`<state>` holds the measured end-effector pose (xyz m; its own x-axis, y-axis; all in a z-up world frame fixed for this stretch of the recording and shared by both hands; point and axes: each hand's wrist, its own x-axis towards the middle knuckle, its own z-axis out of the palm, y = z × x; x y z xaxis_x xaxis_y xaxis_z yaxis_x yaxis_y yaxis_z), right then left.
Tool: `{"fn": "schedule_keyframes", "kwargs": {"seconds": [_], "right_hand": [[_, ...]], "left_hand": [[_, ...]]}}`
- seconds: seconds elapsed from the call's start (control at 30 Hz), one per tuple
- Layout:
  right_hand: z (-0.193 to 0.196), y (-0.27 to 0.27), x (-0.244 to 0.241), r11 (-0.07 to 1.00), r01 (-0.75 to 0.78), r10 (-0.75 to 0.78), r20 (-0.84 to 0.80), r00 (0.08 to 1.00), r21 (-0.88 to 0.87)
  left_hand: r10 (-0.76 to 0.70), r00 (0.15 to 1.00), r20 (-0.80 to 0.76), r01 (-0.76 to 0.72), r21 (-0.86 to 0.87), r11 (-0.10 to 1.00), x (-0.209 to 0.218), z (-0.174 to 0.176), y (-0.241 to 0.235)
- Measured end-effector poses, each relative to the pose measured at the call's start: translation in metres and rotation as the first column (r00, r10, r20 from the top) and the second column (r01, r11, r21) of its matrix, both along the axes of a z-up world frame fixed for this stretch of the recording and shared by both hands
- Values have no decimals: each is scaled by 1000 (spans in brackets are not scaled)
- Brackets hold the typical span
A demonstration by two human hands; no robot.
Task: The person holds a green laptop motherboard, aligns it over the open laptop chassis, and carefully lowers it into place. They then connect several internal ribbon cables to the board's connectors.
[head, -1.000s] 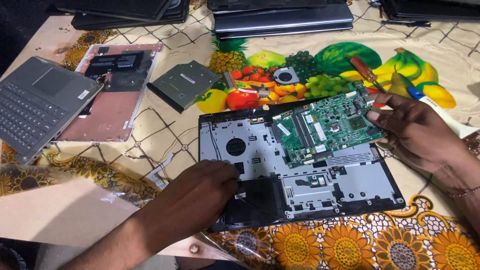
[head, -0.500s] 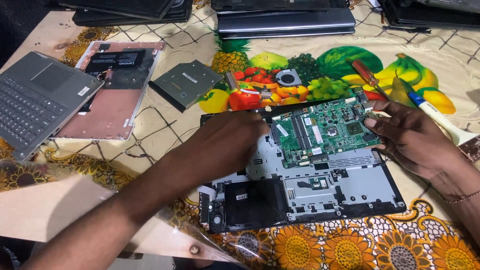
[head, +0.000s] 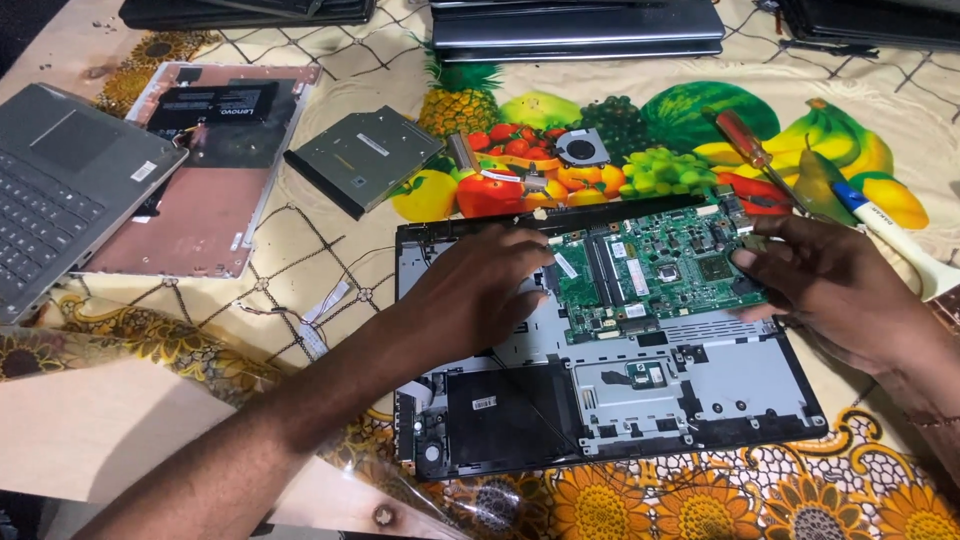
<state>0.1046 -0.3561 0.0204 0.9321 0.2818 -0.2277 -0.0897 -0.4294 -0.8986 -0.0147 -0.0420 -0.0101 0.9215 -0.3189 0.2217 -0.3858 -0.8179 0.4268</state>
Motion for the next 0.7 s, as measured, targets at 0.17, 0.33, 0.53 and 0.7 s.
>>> {"fn": "schedule_keyframes", "kwargs": {"seconds": [0.17,0.33,0.53,0.7], "right_hand": [[1,0,-5,933,-15,91,194,977,-360],[-11,-7,-3,903,-30,178,311,934,-429],[-1,-7,-5,834,-21,152,192,970,-551],[12,-4,-11,569,-14,271,171,947,-822]], "left_hand": [[-4,999,48,6,-43,999,1,-9,2],[-11,995,95,22,-121,992,-6,-4,1],[16,999,36,-7,-255,967,-5,-6,0],[10,999,42,1,-252,968,-3,-9,-3]]}}
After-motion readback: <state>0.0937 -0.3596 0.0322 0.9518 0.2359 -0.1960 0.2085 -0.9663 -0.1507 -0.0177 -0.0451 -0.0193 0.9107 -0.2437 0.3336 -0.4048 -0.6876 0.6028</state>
